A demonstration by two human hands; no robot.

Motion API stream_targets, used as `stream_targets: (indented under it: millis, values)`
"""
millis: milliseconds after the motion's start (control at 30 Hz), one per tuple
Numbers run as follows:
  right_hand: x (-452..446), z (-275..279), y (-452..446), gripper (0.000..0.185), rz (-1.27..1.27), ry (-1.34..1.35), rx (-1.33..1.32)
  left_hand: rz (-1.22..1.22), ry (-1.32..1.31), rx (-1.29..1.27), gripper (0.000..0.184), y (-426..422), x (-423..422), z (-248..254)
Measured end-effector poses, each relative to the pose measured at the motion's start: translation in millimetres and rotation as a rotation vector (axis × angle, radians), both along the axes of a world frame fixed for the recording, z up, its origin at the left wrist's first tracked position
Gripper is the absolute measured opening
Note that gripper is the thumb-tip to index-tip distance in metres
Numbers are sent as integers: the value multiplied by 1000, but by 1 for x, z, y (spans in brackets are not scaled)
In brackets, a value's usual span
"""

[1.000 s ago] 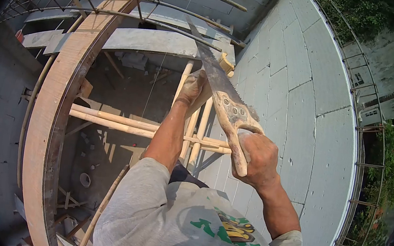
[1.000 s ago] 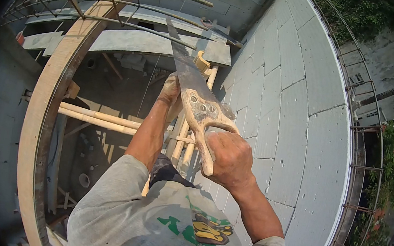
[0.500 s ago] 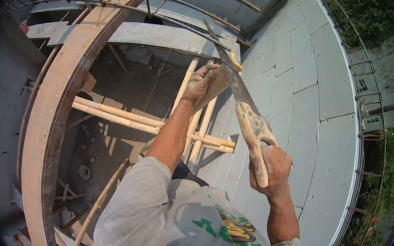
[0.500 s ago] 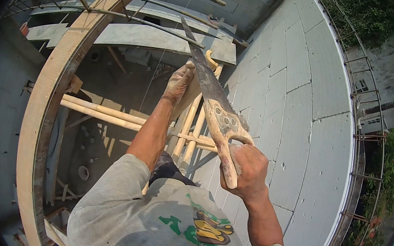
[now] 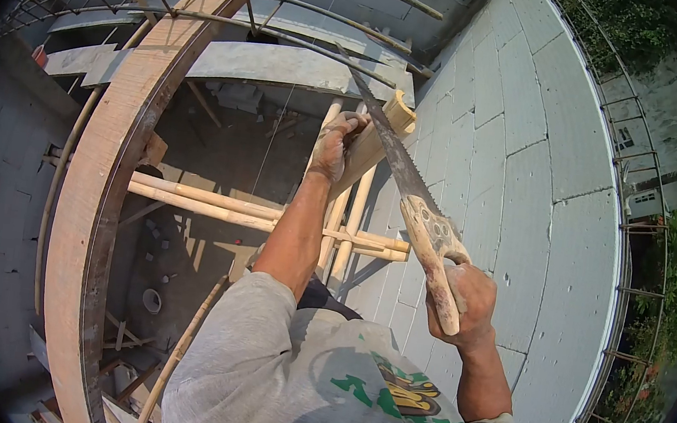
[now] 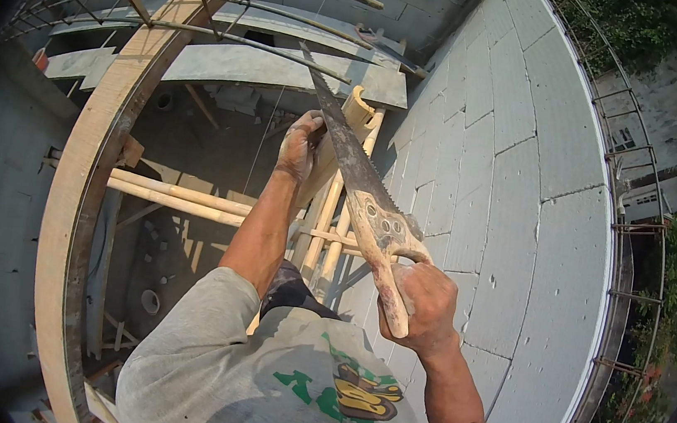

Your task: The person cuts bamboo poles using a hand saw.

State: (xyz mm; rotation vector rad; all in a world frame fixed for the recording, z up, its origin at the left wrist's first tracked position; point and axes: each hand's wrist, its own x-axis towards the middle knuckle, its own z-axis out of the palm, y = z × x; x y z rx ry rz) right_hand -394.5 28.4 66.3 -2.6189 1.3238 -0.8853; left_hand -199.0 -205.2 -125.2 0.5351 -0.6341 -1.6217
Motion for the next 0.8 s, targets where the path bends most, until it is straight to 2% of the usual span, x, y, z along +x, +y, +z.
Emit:
stream_targets:
  millis: [233,433,600,700,800]
  values:
    - [1,-3,5,22,-15,-56,3,-21,-40,-37,19,-1,3,-2]
    - [-2,6,22,23,-50,-91,12,22,60,-63,24,-1,-1,-3]
    - [-21,21,62,20,-277,-444,318,6,-24,-53,33,-5,-2,-12]
    - [-42,23,94,22,-400,-804,481,-29,-44,-112,38,2,-1,-8]
    - [-50,29,113,29,-485,-980,487,-31,-149,-123,51,14,3,3]
